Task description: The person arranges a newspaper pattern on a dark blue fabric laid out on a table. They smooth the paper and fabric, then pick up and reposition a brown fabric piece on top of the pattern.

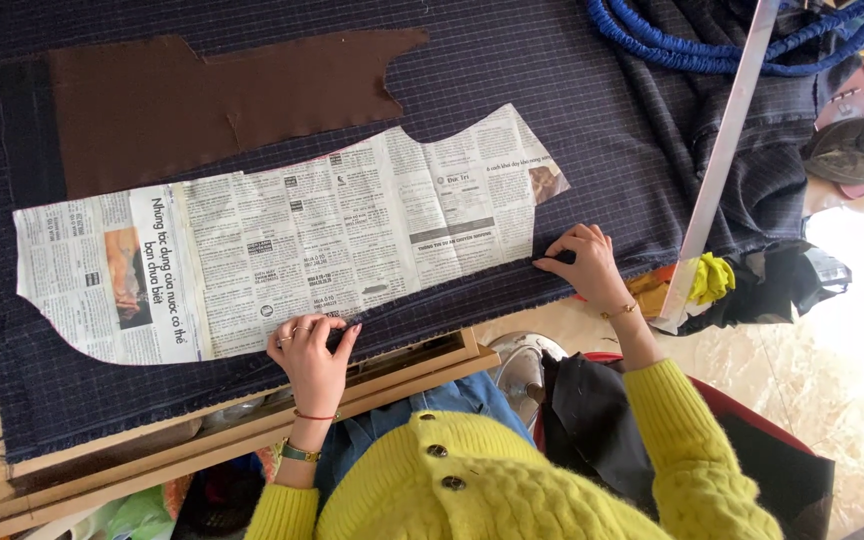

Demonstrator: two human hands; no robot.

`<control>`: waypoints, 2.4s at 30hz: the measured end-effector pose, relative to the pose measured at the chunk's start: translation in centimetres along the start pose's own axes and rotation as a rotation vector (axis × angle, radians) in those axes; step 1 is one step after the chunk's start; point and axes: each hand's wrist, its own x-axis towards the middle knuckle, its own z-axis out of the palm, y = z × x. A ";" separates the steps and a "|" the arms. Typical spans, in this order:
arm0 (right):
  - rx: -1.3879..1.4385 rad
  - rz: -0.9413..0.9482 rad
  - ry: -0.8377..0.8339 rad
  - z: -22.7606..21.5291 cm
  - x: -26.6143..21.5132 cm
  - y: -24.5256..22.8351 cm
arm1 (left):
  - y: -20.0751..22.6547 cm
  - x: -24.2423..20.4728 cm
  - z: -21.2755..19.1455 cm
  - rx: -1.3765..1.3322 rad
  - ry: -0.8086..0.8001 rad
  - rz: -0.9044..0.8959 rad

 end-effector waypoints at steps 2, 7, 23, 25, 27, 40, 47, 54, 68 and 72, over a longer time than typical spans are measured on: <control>0.000 -0.001 -0.001 -0.1 -0.1 -0.2 | 0.1 0.1 -0.1 -0.001 0.000 -0.001; -0.001 -0.010 -0.016 -0.6 -0.3 -0.9 | -0.5 0.0 0.1 -0.003 -0.009 0.007; 0.007 -0.025 -0.031 -0.6 -0.5 -2.2 | -2.4 -0.3 1.0 -0.030 -0.089 -0.030; 0.008 -0.025 -0.029 -0.6 -0.6 -2.3 | -2.4 -0.3 0.9 -0.038 -0.095 -0.036; 0.017 -0.020 -0.034 -0.6 -0.6 -2.4 | -2.4 -0.3 0.8 -0.048 -0.100 -0.033; 0.005 -0.026 -0.034 -0.5 -0.6 -2.1 | -2.2 -0.1 0.7 0.012 -0.080 -0.014; -0.043 -0.057 0.005 -0.1 -0.5 -1.4 | -2.4 -0.3 1.2 0.001 -0.046 0.000; -0.035 -0.052 -0.001 -0.3 -0.6 -1.3 | -2.5 -0.6 1.9 -0.002 -0.031 -0.018; -0.057 -0.462 -0.038 5.7 -1.6 -9.1 | -2.4 -2.4 0.1 0.054 0.087 0.163; -0.056 -0.617 -0.103 7.6 -1.7 -11.5 | -5.6 -4.6 -0.7 0.143 0.123 0.132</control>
